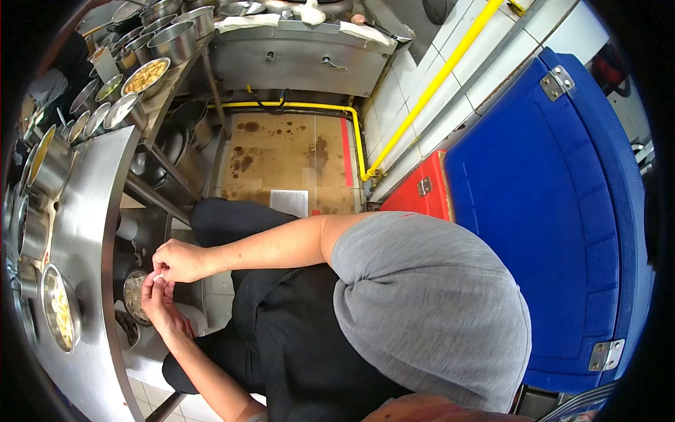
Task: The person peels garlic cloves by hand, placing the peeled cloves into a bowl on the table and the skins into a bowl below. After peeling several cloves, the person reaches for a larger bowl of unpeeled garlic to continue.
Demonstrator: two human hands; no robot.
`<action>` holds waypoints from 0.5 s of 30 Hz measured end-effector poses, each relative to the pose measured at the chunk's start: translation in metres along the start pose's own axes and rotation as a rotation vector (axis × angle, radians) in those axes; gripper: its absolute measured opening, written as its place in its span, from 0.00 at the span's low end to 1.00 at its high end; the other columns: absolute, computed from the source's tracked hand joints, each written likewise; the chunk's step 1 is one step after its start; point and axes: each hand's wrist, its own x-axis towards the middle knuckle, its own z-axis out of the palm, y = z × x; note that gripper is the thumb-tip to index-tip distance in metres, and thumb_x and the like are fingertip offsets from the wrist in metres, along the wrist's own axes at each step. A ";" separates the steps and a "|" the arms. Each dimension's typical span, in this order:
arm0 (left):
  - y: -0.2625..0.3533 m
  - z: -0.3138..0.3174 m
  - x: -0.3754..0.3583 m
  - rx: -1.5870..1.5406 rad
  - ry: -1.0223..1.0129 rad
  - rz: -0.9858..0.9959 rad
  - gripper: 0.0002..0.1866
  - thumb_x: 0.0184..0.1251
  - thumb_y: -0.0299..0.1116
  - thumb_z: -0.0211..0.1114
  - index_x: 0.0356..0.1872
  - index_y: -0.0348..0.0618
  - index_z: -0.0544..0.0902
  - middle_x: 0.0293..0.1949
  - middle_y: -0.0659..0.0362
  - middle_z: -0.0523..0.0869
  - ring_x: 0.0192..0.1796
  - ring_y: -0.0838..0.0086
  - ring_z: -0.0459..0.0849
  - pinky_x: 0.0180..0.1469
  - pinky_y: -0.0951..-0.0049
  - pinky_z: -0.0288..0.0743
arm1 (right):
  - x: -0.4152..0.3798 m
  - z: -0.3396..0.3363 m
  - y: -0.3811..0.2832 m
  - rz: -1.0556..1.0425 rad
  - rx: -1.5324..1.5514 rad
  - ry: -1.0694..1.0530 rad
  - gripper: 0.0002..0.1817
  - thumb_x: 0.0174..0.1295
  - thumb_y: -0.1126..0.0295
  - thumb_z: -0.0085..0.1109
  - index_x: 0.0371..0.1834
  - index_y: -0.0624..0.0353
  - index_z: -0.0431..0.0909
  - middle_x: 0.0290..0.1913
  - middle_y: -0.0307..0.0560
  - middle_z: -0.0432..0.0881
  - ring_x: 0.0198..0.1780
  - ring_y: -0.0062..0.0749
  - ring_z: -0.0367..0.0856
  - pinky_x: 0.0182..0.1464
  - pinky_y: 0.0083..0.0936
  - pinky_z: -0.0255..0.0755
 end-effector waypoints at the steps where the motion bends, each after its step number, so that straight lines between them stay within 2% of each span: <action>1: 0.000 -0.001 0.001 0.037 0.026 0.003 0.13 0.68 0.24 0.62 0.52 0.34 0.78 0.46 0.52 0.84 0.45 0.71 0.86 0.49 0.73 0.84 | 0.000 0.001 0.002 -0.012 0.006 0.023 0.05 0.49 0.75 0.63 0.29 0.65 0.82 0.28 0.55 0.84 0.34 0.46 0.85 0.38 0.37 0.78; 3: 0.002 0.002 0.000 0.131 0.136 0.005 0.16 0.68 0.23 0.61 0.56 0.32 0.76 0.48 0.50 0.84 0.47 0.69 0.86 0.50 0.72 0.84 | 0.002 0.005 0.008 -0.076 -0.075 0.034 0.06 0.50 0.72 0.65 0.29 0.63 0.83 0.28 0.56 0.83 0.34 0.48 0.85 0.39 0.38 0.77; 4: 0.004 0.005 -0.002 0.138 0.144 0.018 0.18 0.68 0.22 0.60 0.58 0.31 0.75 0.50 0.49 0.83 0.48 0.66 0.86 0.51 0.71 0.84 | 0.001 0.002 0.002 0.046 -0.037 0.014 0.09 0.51 0.68 0.67 0.30 0.63 0.83 0.29 0.57 0.84 0.35 0.48 0.85 0.39 0.39 0.77; 5: 0.004 0.005 -0.004 0.109 0.117 0.045 0.18 0.68 0.22 0.60 0.58 0.30 0.75 0.50 0.47 0.84 0.49 0.65 0.86 0.52 0.69 0.84 | 0.001 -0.007 -0.009 0.070 -0.068 -0.041 0.10 0.53 0.67 0.68 0.32 0.64 0.83 0.29 0.54 0.84 0.35 0.41 0.86 0.38 0.37 0.77; 6: 0.010 0.013 -0.011 0.114 0.124 0.070 0.18 0.68 0.23 0.61 0.57 0.29 0.75 0.49 0.46 0.84 0.49 0.63 0.87 0.53 0.67 0.84 | 0.002 -0.001 0.002 0.156 0.040 -0.062 0.08 0.56 0.72 0.65 0.35 0.66 0.83 0.31 0.50 0.86 0.35 0.33 0.86 0.38 0.33 0.79; 7: 0.013 0.015 -0.015 0.057 0.100 0.097 0.17 0.68 0.24 0.62 0.56 0.28 0.76 0.48 0.46 0.85 0.47 0.62 0.87 0.53 0.66 0.84 | 0.004 0.003 0.017 0.307 0.424 -0.123 0.07 0.58 0.79 0.61 0.39 0.68 0.82 0.32 0.49 0.86 0.35 0.29 0.86 0.38 0.28 0.81; 8: 0.013 0.013 -0.017 0.012 0.119 0.105 0.17 0.68 0.25 0.63 0.55 0.28 0.77 0.47 0.46 0.85 0.46 0.61 0.88 0.53 0.65 0.84 | 0.008 0.002 0.009 0.384 0.440 -0.150 0.07 0.61 0.82 0.57 0.42 0.70 0.81 0.34 0.50 0.85 0.34 0.28 0.86 0.38 0.25 0.82; 9: 0.014 0.010 -0.020 -0.035 0.111 0.091 0.18 0.68 0.27 0.63 0.55 0.28 0.76 0.47 0.47 0.85 0.46 0.64 0.88 0.53 0.67 0.84 | 0.010 0.004 0.016 0.365 0.366 -0.185 0.07 0.63 0.81 0.56 0.43 0.70 0.80 0.34 0.48 0.85 0.33 0.26 0.85 0.37 0.23 0.82; 10: 0.016 0.009 -0.022 -0.031 0.146 0.086 0.16 0.69 0.26 0.63 0.54 0.28 0.77 0.45 0.48 0.85 0.44 0.66 0.87 0.51 0.68 0.85 | 0.012 0.005 0.017 0.410 0.466 -0.200 0.07 0.64 0.81 0.57 0.43 0.70 0.80 0.35 0.48 0.85 0.33 0.26 0.84 0.38 0.22 0.81; 12: 0.016 0.008 -0.023 -0.062 0.203 0.099 0.15 0.68 0.26 0.64 0.51 0.27 0.79 0.42 0.48 0.87 0.41 0.68 0.88 0.47 0.72 0.86 | 0.013 0.012 0.024 0.372 0.462 -0.209 0.07 0.64 0.79 0.56 0.42 0.70 0.81 0.33 0.47 0.85 0.31 0.24 0.84 0.35 0.22 0.81; 15: 0.015 0.000 -0.022 -0.033 0.253 0.096 0.13 0.68 0.24 0.62 0.50 0.28 0.79 0.41 0.48 0.87 0.38 0.69 0.88 0.46 0.72 0.86 | 0.016 0.017 0.015 0.379 0.401 -0.264 0.07 0.66 0.78 0.56 0.42 0.70 0.81 0.34 0.47 0.85 0.33 0.24 0.84 0.38 0.22 0.81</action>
